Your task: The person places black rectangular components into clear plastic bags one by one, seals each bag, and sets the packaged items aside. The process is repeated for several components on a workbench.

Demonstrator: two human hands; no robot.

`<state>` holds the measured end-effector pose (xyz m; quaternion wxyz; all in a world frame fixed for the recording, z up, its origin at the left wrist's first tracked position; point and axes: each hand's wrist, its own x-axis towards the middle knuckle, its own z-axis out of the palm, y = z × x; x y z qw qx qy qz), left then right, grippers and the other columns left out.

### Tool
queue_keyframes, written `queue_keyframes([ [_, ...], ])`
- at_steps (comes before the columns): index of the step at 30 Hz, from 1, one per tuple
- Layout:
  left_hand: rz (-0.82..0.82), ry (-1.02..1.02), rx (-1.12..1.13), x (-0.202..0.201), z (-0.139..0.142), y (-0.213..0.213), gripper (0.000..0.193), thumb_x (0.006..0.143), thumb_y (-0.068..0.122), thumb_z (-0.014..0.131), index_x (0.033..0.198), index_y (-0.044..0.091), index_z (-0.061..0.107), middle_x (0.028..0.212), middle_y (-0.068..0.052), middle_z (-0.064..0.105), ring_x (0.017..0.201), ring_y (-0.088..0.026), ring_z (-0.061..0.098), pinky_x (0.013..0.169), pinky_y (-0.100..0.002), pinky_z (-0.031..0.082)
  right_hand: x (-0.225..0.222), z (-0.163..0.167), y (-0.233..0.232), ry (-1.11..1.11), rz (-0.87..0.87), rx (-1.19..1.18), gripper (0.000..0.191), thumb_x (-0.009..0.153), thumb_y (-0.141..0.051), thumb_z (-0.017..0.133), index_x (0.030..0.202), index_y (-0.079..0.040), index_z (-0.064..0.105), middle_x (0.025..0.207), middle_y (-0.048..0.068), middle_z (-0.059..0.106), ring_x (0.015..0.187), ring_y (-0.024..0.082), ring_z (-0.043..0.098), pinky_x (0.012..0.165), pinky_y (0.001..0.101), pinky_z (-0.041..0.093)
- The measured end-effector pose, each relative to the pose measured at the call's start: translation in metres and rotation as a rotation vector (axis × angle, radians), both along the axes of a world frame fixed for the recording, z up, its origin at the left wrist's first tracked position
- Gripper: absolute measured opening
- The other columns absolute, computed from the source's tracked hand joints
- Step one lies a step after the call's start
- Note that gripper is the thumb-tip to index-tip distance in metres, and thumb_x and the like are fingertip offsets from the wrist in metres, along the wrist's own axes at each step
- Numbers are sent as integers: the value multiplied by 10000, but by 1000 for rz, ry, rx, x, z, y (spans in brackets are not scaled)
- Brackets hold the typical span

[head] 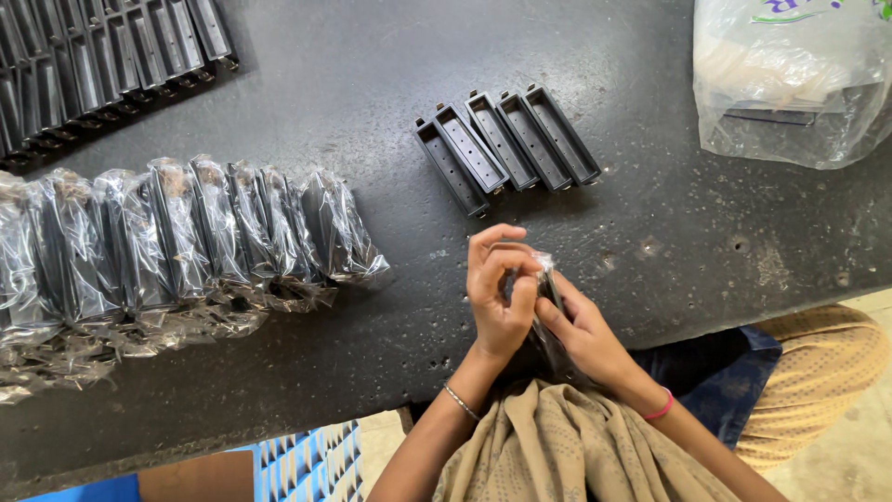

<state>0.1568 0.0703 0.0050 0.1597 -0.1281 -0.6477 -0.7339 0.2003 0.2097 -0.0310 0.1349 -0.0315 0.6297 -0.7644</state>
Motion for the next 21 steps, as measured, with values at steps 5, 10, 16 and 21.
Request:
queue_keyframes([
  [5, 58, 3, -139, 7, 13, -3, 64, 915, 10, 640, 974, 0, 663, 1303, -157, 600, 1050, -218, 694, 938, -326, 575, -2, 7, 1, 10, -88, 71, 436, 1038, -235, 608, 1390, 16, 550, 1237, 80, 607, 1127, 120, 544, 973, 277, 466],
  [10, -46, -235, 27, 18, 22, -2, 95, 973, 56, 695, 996, 12, 614, 1316, -168, 672, 1117, -195, 697, 978, -324, 576, 1, 24, -1, 180, -125, 210, 362, 992, -189, 668, 1275, 19, 581, 1134, 75, 556, 1028, 138, 551, 905, 271, 472],
  [16, -330, -493, 158, 7, 30, -21, 243, 957, 98, 719, 1137, 14, 578, 1263, -144, 717, 1161, -150, 669, 1023, -309, 543, 1, 41, 0, 265, -146, 376, 346, 953, -196, 698, 1226, -1, 614, 1090, 79, 585, 1011, 186, 583, 914, 292, 469],
  [21, -513, -610, -205, -13, 44, -53, 341, 914, 141, 744, 1205, -29, 691, 1245, -114, 734, 1081, -141, 698, 943, -302, 585, 4, 46, 2, 287, -131, 421, 429, 923, -192, 720, 1291, -4, 608, 1162, 92, 618, 1077, 196, 614, 947, 305, 478],
])
